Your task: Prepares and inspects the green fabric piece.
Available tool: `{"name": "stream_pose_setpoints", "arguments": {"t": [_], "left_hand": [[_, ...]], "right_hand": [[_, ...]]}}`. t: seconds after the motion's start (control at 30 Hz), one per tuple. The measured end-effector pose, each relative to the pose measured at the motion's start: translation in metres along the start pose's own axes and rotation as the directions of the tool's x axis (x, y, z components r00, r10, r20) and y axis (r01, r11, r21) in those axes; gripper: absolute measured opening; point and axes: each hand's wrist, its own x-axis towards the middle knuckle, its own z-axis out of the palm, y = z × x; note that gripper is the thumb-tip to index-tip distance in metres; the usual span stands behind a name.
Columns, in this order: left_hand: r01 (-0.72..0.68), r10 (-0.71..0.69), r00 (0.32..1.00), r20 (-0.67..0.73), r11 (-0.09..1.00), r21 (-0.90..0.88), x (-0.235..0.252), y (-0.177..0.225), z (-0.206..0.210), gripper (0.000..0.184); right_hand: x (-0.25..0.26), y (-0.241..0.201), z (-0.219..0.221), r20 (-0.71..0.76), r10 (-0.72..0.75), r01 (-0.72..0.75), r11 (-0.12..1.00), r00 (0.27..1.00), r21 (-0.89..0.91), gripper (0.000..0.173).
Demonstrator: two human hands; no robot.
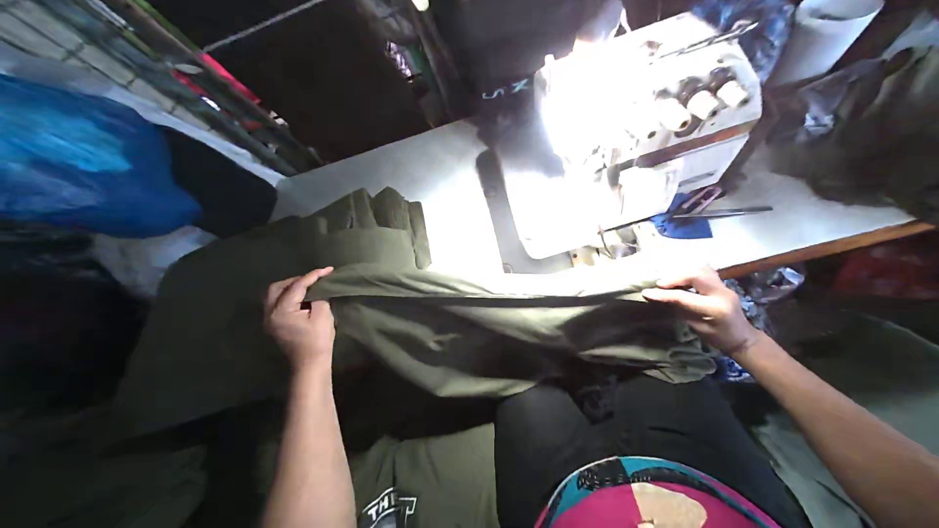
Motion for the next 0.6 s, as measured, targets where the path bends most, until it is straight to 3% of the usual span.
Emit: {"name": "stream_pose_setpoints", "arguments": {"t": [0.1, 0.2, 0.33, 0.43, 0.47, 0.53, 0.6], "left_hand": [[0.021, -0.022, 1.0, -0.013, 0.996, -0.084, -0.002, -0.004, -0.003, 0.025], [0.074, -0.061, 0.997, 0.048, 0.932, -0.355, -0.007, -0.015, -0.014, 0.031], [0.273, -0.274, 0.956, 0.102, 0.715, -0.643, -0.012, -0.02, -0.033, 0.026], [0.417, -0.52, 0.844, 0.134, 0.478, -0.773, 0.001, -0.001, -0.056, 0.021], [0.396, -0.536, 0.838, 0.1, 0.471, -0.788, 0.011, 0.005, -0.071, 0.018], [0.272, -0.438, 0.899, 0.032, 0.497, -0.824, 0.034, 0.013, -0.118, 0.019], [0.152, -0.331, 0.943, -0.017, 0.478, -0.865, 0.066, 0.065, -0.176, 0.018]], "right_hand": [[0.001, 0.001, 0.001, -0.008, 0.031, -0.031, 0.999, 0.999, 0.031, 0.02], [0.003, 0.001, 0.0, -0.017, 0.07, -0.069, 0.996, 0.997, 0.062, 0.019], [0.012, -0.001, -0.005, -0.071, 0.214, -0.193, 0.954, 0.974, 0.23, 0.015], [0.022, -0.019, -0.012, -0.113, 0.35, -0.282, 0.877, 0.93, 0.388, 0.02], [0.03, -0.031, -0.013, -0.127, 0.385, -0.295, 0.847, 0.914, 0.441, 0.022], [0.055, -0.063, -0.018, -0.132, 0.441, -0.279, 0.743, 0.888, 0.608, 0.024], [0.082, -0.097, -0.027, -0.044, 0.435, -0.24, 0.576, 0.899, 0.781, 0.021]]}}
